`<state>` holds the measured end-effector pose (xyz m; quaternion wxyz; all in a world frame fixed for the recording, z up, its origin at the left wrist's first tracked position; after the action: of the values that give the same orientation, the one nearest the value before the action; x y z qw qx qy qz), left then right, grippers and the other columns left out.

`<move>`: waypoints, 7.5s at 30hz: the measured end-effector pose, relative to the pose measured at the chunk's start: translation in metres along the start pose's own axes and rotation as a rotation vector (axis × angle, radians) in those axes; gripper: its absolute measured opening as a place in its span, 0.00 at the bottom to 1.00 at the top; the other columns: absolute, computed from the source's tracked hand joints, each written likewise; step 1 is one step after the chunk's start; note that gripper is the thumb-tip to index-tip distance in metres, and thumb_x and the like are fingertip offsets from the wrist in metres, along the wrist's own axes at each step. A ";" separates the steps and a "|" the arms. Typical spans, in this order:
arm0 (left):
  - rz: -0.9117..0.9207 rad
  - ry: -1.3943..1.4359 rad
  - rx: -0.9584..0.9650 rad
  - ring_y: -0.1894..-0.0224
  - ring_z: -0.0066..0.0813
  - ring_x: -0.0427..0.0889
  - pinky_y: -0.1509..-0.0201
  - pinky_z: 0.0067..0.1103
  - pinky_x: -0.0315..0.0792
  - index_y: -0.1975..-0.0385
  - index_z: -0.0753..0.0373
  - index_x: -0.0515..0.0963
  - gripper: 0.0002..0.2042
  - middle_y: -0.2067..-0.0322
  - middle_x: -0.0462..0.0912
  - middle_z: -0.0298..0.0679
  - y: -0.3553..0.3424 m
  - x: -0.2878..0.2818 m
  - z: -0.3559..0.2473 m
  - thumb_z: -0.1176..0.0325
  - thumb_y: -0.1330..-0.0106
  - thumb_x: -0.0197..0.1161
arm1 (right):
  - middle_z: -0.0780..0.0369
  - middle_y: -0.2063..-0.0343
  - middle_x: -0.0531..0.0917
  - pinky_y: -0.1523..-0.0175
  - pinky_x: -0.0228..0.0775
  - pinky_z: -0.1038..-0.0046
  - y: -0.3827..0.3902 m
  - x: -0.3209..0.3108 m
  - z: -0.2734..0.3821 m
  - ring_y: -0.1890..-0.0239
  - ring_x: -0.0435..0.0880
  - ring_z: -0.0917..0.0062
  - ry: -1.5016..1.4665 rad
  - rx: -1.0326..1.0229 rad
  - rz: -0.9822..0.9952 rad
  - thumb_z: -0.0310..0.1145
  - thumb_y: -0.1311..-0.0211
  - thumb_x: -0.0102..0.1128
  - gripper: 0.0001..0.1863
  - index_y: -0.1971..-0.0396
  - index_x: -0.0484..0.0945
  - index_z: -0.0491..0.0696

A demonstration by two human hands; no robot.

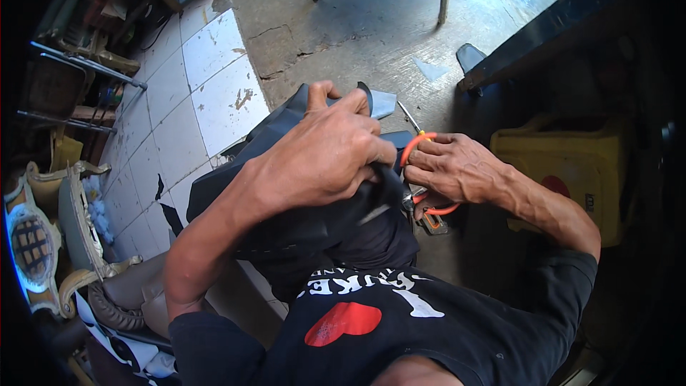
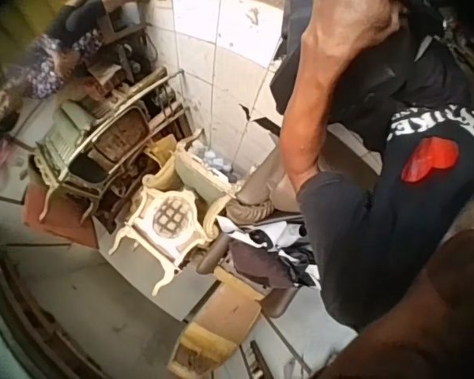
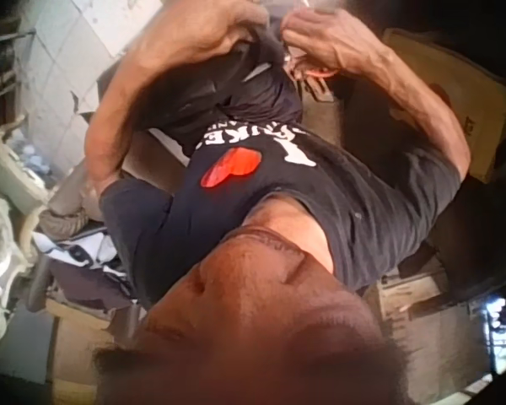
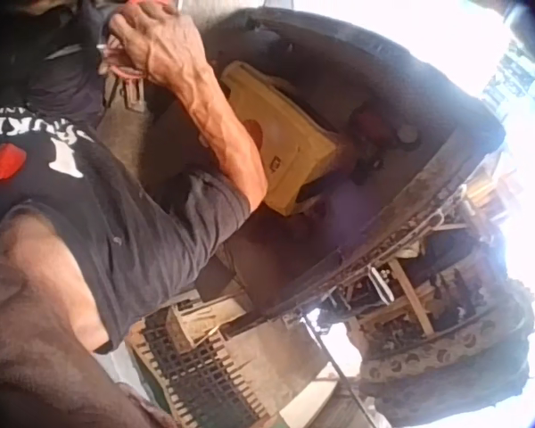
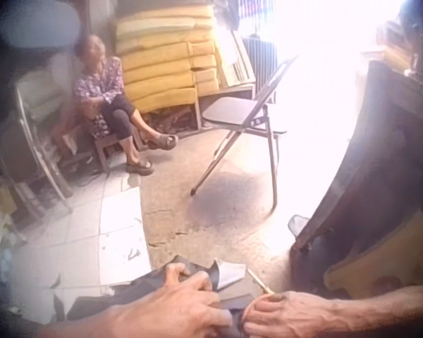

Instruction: The person reupholsters a chair seat by removing a metal frame, placing new black fabric over the padded red base, and securing it using a manual stapler.

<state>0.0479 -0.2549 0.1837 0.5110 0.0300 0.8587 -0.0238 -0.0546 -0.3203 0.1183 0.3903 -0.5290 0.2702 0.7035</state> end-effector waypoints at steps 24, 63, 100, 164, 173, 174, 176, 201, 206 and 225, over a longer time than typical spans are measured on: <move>-0.243 0.059 -0.055 0.54 0.37 0.79 0.44 0.39 0.59 0.62 0.53 0.90 0.09 0.68 0.86 0.35 0.018 -0.024 0.009 0.64 0.41 0.74 | 0.64 0.61 0.88 0.44 0.78 0.60 -0.061 -0.015 0.046 0.50 0.87 0.64 -0.174 0.083 -0.069 0.59 0.46 0.76 0.24 0.57 0.88 0.57; -0.263 0.013 -0.062 0.52 0.40 0.89 0.43 0.48 0.67 0.57 0.43 0.92 0.13 0.60 0.93 0.36 -0.039 -0.084 0.009 0.59 0.43 0.74 | 0.56 0.62 0.87 0.67 0.82 0.59 -0.182 0.017 0.163 0.65 0.92 0.60 -0.072 0.161 0.208 0.56 0.31 0.61 0.29 0.42 0.74 0.47; -0.541 1.424 -1.176 0.54 0.29 0.84 0.52 0.28 0.78 0.36 0.65 0.78 0.33 0.53 0.87 0.41 0.361 0.224 0.270 0.38 0.21 0.53 | 0.58 0.74 0.87 0.72 0.76 0.58 -0.222 0.029 0.129 0.72 0.90 0.60 -0.004 0.546 0.032 0.58 0.39 0.72 0.26 0.65 0.76 0.50; -1.827 1.275 -0.021 0.46 0.22 0.84 0.35 0.23 0.76 0.48 0.59 0.82 0.08 0.51 0.87 0.34 0.471 -0.015 0.181 0.75 0.22 0.59 | 0.53 0.61 0.84 0.59 0.80 0.57 -0.270 -0.008 0.152 0.58 0.88 0.58 0.116 0.314 0.008 0.49 0.40 0.72 0.27 0.56 0.76 0.42; -1.853 1.272 0.010 0.47 0.26 0.86 0.39 0.28 0.81 0.47 0.60 0.80 0.09 0.50 0.87 0.36 0.474 -0.027 0.174 0.76 0.22 0.56 | 0.56 0.61 0.82 0.59 0.80 0.59 -0.303 -0.001 0.158 0.58 0.87 0.60 0.144 0.352 -0.076 0.51 0.42 0.72 0.26 0.58 0.75 0.44; -1.845 1.281 -0.001 0.47 0.26 0.86 0.38 0.28 0.81 0.47 0.61 0.80 0.09 0.50 0.87 0.37 0.471 -0.028 0.174 0.76 0.22 0.56 | 0.56 0.61 0.82 0.60 0.80 0.60 -0.308 -0.003 0.161 0.57 0.87 0.61 0.144 0.357 -0.076 0.51 0.41 0.71 0.25 0.58 0.75 0.44; -1.841 1.252 -0.041 0.48 0.26 0.86 0.38 0.28 0.82 0.48 0.61 0.79 0.09 0.51 0.87 0.37 0.475 -0.037 0.164 0.77 0.21 0.55 | 0.56 0.60 0.81 0.58 0.80 0.60 -0.319 0.008 0.160 0.55 0.86 0.62 0.074 0.395 0.004 0.50 0.40 0.70 0.25 0.58 0.75 0.45; -1.778 1.080 -0.082 0.49 0.29 0.87 0.42 0.27 0.82 0.46 0.64 0.77 0.09 0.52 0.86 0.41 0.476 -0.108 0.162 0.73 0.21 0.56 | 0.55 0.66 0.85 0.64 0.82 0.61 -0.378 -0.007 0.178 0.61 0.90 0.61 0.059 0.118 -0.154 0.37 0.30 0.60 0.12 0.58 0.75 0.43; -2.156 0.676 -0.182 0.59 0.30 0.87 0.54 0.26 0.82 0.51 0.66 0.78 0.12 0.60 0.85 0.41 0.608 -0.200 0.223 0.74 0.32 0.67 | 0.58 0.67 0.85 0.69 0.80 0.59 -0.331 -0.018 0.166 0.65 0.90 0.62 -0.005 0.180 -0.282 0.53 0.33 0.65 0.21 0.59 0.76 0.50; -0.290 -0.356 -0.007 0.26 0.46 0.71 0.22 0.58 0.59 0.37 0.47 0.81 0.20 0.31 0.76 0.38 0.186 0.058 -0.003 0.60 0.26 0.54 | 0.43 0.57 0.89 0.45 0.80 0.56 0.231 0.281 -0.033 0.49 0.89 0.49 -0.371 1.944 -0.148 0.51 0.44 0.70 0.27 0.55 0.88 0.42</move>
<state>0.0323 -0.0679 0.1323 0.6456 -0.1004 0.7505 -0.0989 -0.2684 -0.3997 -0.1669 0.7334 0.1243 0.6307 0.2213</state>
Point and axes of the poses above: each hand's wrist, its own y-axis away from the middle knuckle, its own x-axis out of the palm, z = x × y, the point moved 9 cm from there along -y, towards the middle knuckle
